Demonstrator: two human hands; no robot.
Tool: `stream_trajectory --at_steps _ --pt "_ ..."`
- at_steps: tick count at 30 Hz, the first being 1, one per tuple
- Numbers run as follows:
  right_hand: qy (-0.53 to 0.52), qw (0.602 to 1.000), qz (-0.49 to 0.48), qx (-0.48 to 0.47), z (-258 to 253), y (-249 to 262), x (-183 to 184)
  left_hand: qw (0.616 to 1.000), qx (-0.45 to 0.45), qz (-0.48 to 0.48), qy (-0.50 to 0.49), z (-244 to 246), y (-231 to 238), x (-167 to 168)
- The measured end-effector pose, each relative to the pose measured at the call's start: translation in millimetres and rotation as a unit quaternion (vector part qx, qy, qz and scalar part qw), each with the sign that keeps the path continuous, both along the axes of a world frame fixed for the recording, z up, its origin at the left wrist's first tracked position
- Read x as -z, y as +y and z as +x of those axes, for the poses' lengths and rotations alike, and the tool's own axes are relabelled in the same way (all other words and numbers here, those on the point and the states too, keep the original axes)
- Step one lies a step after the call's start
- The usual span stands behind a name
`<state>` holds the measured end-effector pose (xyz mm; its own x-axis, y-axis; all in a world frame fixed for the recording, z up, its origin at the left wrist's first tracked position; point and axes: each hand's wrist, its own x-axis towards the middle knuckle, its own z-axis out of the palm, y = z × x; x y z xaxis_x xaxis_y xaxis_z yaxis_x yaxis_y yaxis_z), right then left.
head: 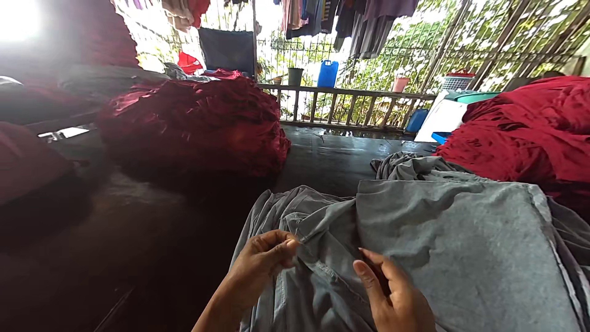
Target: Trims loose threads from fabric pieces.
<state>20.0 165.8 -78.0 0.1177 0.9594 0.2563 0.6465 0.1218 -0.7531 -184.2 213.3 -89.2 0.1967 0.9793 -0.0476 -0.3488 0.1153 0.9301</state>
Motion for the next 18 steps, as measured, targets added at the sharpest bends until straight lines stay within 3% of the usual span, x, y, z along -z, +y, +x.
stream_trajectory --at_steps 1,3,5,9,13,18 --pt "0.024 0.999 -0.026 -0.008 0 3 -1 0.999 -0.026 -0.005 0.023 0 0 -2" --pt "0.03 0.997 -0.062 -0.038 -4 11 -3 0.983 -0.082 -0.006 0.164 0 4 -8" --pt "-0.016 0.993 -0.087 -0.075 -12 20 0 0.932 -0.107 0.004 0.346 0 8 -13" --pt "-0.131 0.969 -0.169 -0.121 -28 34 7 0.845 -0.043 0.066 0.529 2 13 -15" --pt "-0.133 0.974 -0.152 -0.102 -29 33 16 0.797 0.059 0.059 0.598 1 17 -17" --pt "-0.049 0.994 -0.032 -0.089 -11 31 19 0.85 -0.055 0.06 0.521 2 12 -20"
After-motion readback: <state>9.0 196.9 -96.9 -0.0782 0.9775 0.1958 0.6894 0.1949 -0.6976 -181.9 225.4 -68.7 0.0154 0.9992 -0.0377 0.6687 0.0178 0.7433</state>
